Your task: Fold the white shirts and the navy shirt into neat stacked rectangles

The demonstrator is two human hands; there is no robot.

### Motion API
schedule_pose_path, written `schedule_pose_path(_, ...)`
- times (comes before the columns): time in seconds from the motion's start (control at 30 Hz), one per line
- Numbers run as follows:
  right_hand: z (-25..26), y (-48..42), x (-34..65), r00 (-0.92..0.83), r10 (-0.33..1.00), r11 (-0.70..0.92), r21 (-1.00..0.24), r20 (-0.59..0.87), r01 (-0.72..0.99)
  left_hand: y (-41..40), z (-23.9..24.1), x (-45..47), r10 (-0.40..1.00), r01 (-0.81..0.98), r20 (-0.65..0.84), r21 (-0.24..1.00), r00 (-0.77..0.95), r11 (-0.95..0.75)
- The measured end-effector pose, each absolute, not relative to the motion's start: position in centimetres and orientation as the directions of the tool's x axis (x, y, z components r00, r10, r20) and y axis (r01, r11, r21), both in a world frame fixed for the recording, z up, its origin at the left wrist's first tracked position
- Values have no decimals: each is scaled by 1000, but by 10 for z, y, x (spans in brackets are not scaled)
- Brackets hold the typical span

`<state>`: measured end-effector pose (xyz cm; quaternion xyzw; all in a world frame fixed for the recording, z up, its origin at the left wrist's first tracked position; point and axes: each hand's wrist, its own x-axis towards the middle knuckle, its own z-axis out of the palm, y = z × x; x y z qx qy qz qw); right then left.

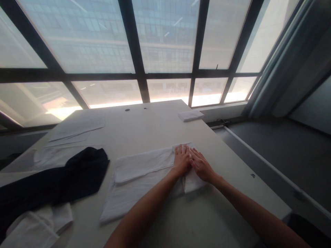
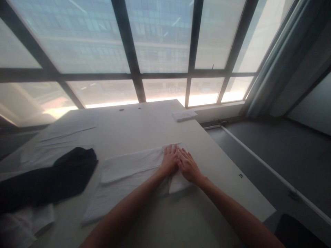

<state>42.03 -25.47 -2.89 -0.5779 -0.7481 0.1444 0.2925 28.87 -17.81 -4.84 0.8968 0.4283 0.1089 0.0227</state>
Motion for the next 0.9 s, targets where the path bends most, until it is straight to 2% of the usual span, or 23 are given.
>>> schedule_pose_path(0.1,-47,-205,431,-146,985,173,-451,93,875,-181,-49,287,800,787,190,157,569,-597)
schedule_pose_path(0.2,-57,-172,443,-119,992,124,-341,36,932,-182,-50,286,805,787,191,175,562,-592)
schedule_pose_path(0.37,-51,-151,454,-37,999,44,-267,31,963,-180,-53,286,807,789,197,179,557,-588)
schedule_pose_path(0.47,-47,-160,449,7,994,21,-262,107,965,-180,-53,285,809,790,194,181,554,-585)
schedule_pose_path(0.57,-52,-192,440,-54,981,107,-284,185,953,-180,-52,284,807,787,192,186,558,-588)
schedule_pose_path(0.63,-58,-222,437,-121,976,172,-298,183,939,-181,-51,284,802,782,192,182,566,-596)
schedule_pose_path(0.73,-65,-266,440,-129,979,169,-264,161,950,-181,-50,286,804,782,202,190,560,-593)
schedule_pose_path(0.8,-67,-287,444,-106,984,137,-223,146,965,-179,-50,287,816,781,209,239,539,-578)
schedule_pose_path(0.9,-67,-306,448,-84,987,107,-174,137,979,-168,-49,284,865,778,211,376,456,-503)
